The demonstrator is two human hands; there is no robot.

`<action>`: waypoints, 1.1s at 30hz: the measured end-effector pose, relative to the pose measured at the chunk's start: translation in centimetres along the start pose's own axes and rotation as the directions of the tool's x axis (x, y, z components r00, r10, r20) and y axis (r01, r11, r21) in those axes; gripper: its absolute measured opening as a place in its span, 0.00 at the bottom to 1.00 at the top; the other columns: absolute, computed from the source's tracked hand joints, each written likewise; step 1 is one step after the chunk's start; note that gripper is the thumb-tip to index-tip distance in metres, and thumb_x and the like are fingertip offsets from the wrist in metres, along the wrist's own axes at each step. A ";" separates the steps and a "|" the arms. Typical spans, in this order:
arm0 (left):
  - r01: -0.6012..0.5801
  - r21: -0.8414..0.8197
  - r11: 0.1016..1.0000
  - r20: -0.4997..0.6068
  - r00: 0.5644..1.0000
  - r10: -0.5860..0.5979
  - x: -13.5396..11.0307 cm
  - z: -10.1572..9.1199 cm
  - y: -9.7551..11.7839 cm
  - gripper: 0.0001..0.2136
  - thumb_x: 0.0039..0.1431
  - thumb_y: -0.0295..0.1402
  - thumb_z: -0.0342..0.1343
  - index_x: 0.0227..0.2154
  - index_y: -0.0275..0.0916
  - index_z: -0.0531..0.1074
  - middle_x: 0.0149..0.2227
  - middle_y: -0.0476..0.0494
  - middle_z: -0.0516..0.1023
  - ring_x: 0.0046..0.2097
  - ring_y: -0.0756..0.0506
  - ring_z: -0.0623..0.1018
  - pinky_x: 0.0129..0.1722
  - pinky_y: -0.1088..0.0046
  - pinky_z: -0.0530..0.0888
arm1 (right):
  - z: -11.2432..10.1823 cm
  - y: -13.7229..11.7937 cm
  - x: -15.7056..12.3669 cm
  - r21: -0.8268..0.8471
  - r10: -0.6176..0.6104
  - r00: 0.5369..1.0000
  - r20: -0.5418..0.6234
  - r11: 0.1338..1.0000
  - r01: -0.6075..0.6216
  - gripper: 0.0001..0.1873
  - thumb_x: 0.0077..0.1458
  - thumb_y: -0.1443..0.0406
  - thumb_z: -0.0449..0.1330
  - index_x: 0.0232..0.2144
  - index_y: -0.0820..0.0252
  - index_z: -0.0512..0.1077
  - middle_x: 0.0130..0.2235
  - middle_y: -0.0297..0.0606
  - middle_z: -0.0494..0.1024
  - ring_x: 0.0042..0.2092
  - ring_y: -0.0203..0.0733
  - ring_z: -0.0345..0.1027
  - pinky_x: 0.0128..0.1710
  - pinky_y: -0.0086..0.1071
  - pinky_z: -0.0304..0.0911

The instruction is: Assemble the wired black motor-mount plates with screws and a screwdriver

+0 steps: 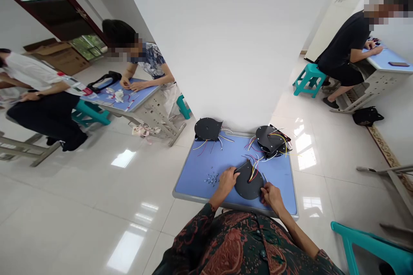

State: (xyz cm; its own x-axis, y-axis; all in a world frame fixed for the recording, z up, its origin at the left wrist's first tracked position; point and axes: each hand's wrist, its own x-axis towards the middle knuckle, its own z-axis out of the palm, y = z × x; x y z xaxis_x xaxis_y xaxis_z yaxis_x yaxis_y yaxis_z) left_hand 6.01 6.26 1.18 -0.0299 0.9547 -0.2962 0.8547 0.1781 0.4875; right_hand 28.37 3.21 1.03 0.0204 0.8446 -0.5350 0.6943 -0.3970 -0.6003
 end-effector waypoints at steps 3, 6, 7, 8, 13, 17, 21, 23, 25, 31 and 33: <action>0.056 -0.003 0.998 0.040 0.998 -0.056 0.0 -0.3 0.4 0.10 0.70 0.29 0.50 0.48 0.38 0.75 0.46 0.34 0.82 0.49 0.39 0.81 0.47 0.67 0.71 | 0.3 0.3 0.2 0.141 0.042 0.999 -0.008 0.989 -0.041 0.10 0.62 0.69 0.54 0.28 0.54 0.64 0.20 0.33 0.77 0.19 0.40 0.72 0.24 0.29 0.64; 0.068 -0.024 0.997 0.056 0.996 -0.066 -0.3 -0.2 0.0 0.10 0.70 0.28 0.50 0.48 0.35 0.74 0.44 0.33 0.82 0.49 0.39 0.81 0.45 0.69 0.70 | 0.5 0.6 0.3 0.247 0.069 0.997 -0.029 0.967 -0.059 0.11 0.59 0.70 0.58 0.26 0.54 0.62 0.18 0.30 0.76 0.19 0.39 0.71 0.23 0.28 0.64; 0.070 -0.034 0.997 0.062 0.996 -0.068 -0.4 -0.1 -0.2 0.10 0.70 0.27 0.50 0.48 0.35 0.74 0.44 0.33 0.82 0.49 0.39 0.81 0.45 0.69 0.69 | 0.6 0.7 0.3 0.275 0.077 0.996 -0.033 0.959 -0.065 0.11 0.59 0.70 0.58 0.26 0.53 0.62 0.18 0.30 0.76 0.19 0.39 0.71 0.23 0.28 0.64; 0.073 -0.046 0.996 0.066 0.995 -0.070 -0.5 0.0 -0.3 0.10 0.70 0.27 0.50 0.49 0.35 0.73 0.45 0.33 0.82 0.49 0.39 0.81 0.45 0.69 0.69 | 0.7 0.8 0.3 0.298 0.086 0.996 -0.035 0.952 -0.071 0.11 0.59 0.69 0.58 0.26 0.53 0.62 0.19 0.30 0.76 0.19 0.39 0.72 0.22 0.28 0.64; 0.088 -0.095 0.992 0.064 0.995 -0.082 -0.9 0.6 -0.1 0.11 0.71 0.26 0.48 0.49 0.34 0.72 0.44 0.33 0.82 0.49 0.40 0.81 0.45 0.70 0.69 | 1.0 1.5 0.6 0.349 0.120 0.992 -0.043 0.932 -0.098 0.09 0.57 0.68 0.59 0.26 0.54 0.65 0.20 0.30 0.76 0.20 0.38 0.72 0.21 0.28 0.65; 0.117 -0.102 0.988 0.058 0.992 -0.111 -1.1 0.7 0.3 0.12 0.72 0.27 0.45 0.48 0.35 0.73 0.45 0.33 0.82 0.49 0.40 0.81 0.45 0.71 0.68 | 0.8 1.7 0.5 0.345 0.116 0.992 -0.058 0.934 -0.089 0.05 0.55 0.68 0.61 0.29 0.55 0.69 0.22 0.29 0.75 0.23 0.39 0.73 0.21 0.28 0.65; 0.136 -0.094 0.986 0.061 0.990 -0.131 -1.4 0.7 0.5 0.13 0.74 0.29 0.43 0.49 0.35 0.72 0.44 0.34 0.82 0.48 0.40 0.81 0.44 0.70 0.68 | 0.9 1.6 0.1 0.344 0.102 0.993 -0.055 0.936 -0.077 0.05 0.56 0.68 0.60 0.30 0.55 0.67 0.21 0.27 0.74 0.23 0.38 0.73 0.22 0.27 0.66; 0.142 -0.088 0.986 0.070 0.988 -0.136 -1.4 0.7 0.7 0.13 0.74 0.29 0.42 0.49 0.35 0.71 0.44 0.33 0.82 0.48 0.40 0.81 0.43 0.70 0.68 | 1.0 1.5 0.0 0.344 0.100 0.994 -0.050 0.936 -0.077 0.07 0.57 0.69 0.60 0.30 0.54 0.65 0.19 0.26 0.73 0.20 0.38 0.72 0.22 0.28 0.66; 0.147 -0.086 0.985 0.081 0.987 -0.140 -1.5 0.6 1.0 0.12 0.74 0.29 0.42 0.49 0.35 0.71 0.44 0.33 0.82 0.48 0.40 0.81 0.43 0.70 0.68 | 1.1 1.4 0.0 0.347 0.105 0.994 -0.041 0.934 -0.085 0.08 0.57 0.69 0.60 0.29 0.54 0.63 0.18 0.25 0.72 0.19 0.38 0.71 0.22 0.29 0.66; 0.162 -0.111 0.980 0.096 0.984 -0.152 -1.8 0.4 1.4 0.11 0.74 0.30 0.43 0.50 0.35 0.69 0.44 0.33 0.82 0.48 0.40 0.81 0.43 0.70 0.68 | 1.2 1.2 0.1 0.384 0.154 0.988 0.006 0.912 -0.145 0.10 0.57 0.69 0.59 0.31 0.53 0.61 0.18 0.27 0.75 0.20 0.42 0.73 0.23 0.31 0.68; 0.173 -0.132 0.976 0.099 0.982 -0.161 -1.9 0.4 1.4 0.11 0.74 0.31 0.43 0.49 0.35 0.69 0.43 0.32 0.81 0.48 0.39 0.81 0.43 0.70 0.68 | 1.2 1.1 0.1 0.401 0.167 0.986 0.020 0.902 -0.161 0.11 0.56 0.69 0.60 0.31 0.52 0.60 0.18 0.27 0.75 0.21 0.43 0.74 0.22 0.31 0.68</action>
State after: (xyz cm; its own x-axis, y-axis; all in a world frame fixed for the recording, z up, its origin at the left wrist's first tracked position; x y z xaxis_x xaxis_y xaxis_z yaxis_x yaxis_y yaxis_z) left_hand 7.43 4.57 2.14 -0.1156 0.8854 -0.4502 0.7608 0.3703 0.5329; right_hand 28.29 2.38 -0.37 0.1212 0.7591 -0.6396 0.3341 -0.6380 -0.6938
